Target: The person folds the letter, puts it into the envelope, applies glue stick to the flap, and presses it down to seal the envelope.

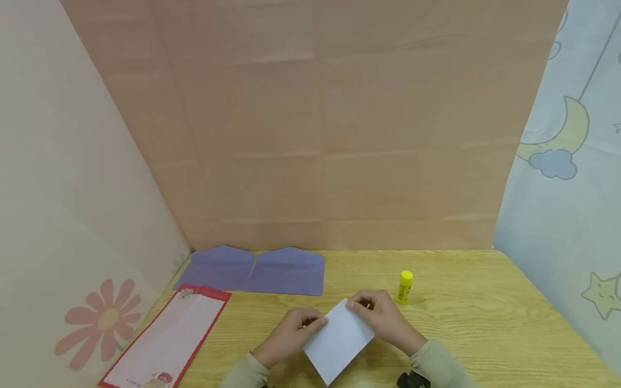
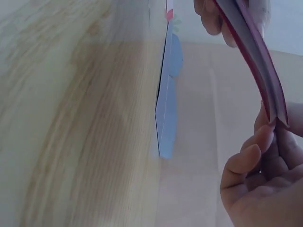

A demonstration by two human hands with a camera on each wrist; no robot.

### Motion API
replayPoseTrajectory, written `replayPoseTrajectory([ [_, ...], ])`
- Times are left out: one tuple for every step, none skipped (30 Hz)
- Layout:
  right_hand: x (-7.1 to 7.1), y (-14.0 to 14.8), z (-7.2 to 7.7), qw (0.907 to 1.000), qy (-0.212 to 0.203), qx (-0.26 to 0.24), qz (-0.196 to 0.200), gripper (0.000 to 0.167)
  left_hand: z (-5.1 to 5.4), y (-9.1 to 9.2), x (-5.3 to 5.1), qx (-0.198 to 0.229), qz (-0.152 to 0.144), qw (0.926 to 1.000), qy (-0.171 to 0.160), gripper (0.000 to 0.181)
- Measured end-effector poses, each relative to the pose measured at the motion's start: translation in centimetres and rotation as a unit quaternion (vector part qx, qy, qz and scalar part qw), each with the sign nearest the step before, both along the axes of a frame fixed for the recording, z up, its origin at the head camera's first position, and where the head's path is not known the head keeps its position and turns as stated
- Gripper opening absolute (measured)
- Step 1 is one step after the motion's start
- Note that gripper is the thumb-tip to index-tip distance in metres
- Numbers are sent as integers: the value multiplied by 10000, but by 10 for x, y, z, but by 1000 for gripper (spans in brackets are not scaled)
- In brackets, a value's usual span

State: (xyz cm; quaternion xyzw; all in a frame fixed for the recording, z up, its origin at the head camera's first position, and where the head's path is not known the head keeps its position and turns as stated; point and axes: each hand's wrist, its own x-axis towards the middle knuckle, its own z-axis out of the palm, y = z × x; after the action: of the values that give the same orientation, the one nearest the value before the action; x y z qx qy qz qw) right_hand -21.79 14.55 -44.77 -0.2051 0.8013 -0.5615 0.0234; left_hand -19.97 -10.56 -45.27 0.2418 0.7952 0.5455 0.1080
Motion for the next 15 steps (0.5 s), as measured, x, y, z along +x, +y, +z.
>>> replayPoseTrajectory([
  [-1, 1, 0, 10000, 13, -10, -95, 18, 0, -1, 0, -12, -4, 10000, 6, 24],
  [-1, 2, 0, 9998, 14, -28, -196, 18, 0, -2, -1, -38, 9, 10000, 30, 24],
  [-2, 4, 1, 9996, 2, -42, -294, 19, 0, -3, -1, -65, 22, 10000, 63, 25],
  [-3, 5, 1, 9993, -15, -65, -374, 19, 0, -5, -1, -93, 33, 9999, 87, 25],
  [-3, 7, 1, 9990, -44, -84, -427, 19, 0, -7, -1, -143, 50, 9998, 144, 25],
  [-4, 8, 1, 9989, -66, -107, -451, 19, 0, -9, -1, -178, 66, 9996, 217, 25],
  [-4, 8, 1, 9988, -114, -128, -458, 20, 0, -10, -2, -219, 90, 9994, 266, 26],
  [-4, 9, 1, 9988, -180, -170, -421, 21, 0, -12, -2, -235, 109, 9992, 311, 26],
  [-4, 10, 1, 9989, -215, -199, -358, 22, 0, -13, -2, -246, 124, 9991, 330, 26],
  [-5, 10, 1, 9990, -261, -221, -281, 22, 1, -15, -2, -265, 153, 9989, 360, 26],
  [-5, 11, 1, 9990, -317, -235, -194, 23, 1, -15, -2, -247, 182, 9988, 384, 26],
  [-5, 12, 1, 9990, -350, -246, -89, 23, 2, -16, -3, -226, 228, 9987, 399, 27],
  [-5, 13, 1, 9989, -399, -228, 0, 23, 2, -17, -3, -215, 296, 9986, 377, 27],
  [-5, 14, 2, 9988, -437, -188, 102, 23, 3, -18, -3, -199, 368, 9985, 363, 28],
  [-6, 15, 2, 9988, -451, -102, 189, 23, 3, -18, -4, -183, 445, 9984, 293, 29],
])
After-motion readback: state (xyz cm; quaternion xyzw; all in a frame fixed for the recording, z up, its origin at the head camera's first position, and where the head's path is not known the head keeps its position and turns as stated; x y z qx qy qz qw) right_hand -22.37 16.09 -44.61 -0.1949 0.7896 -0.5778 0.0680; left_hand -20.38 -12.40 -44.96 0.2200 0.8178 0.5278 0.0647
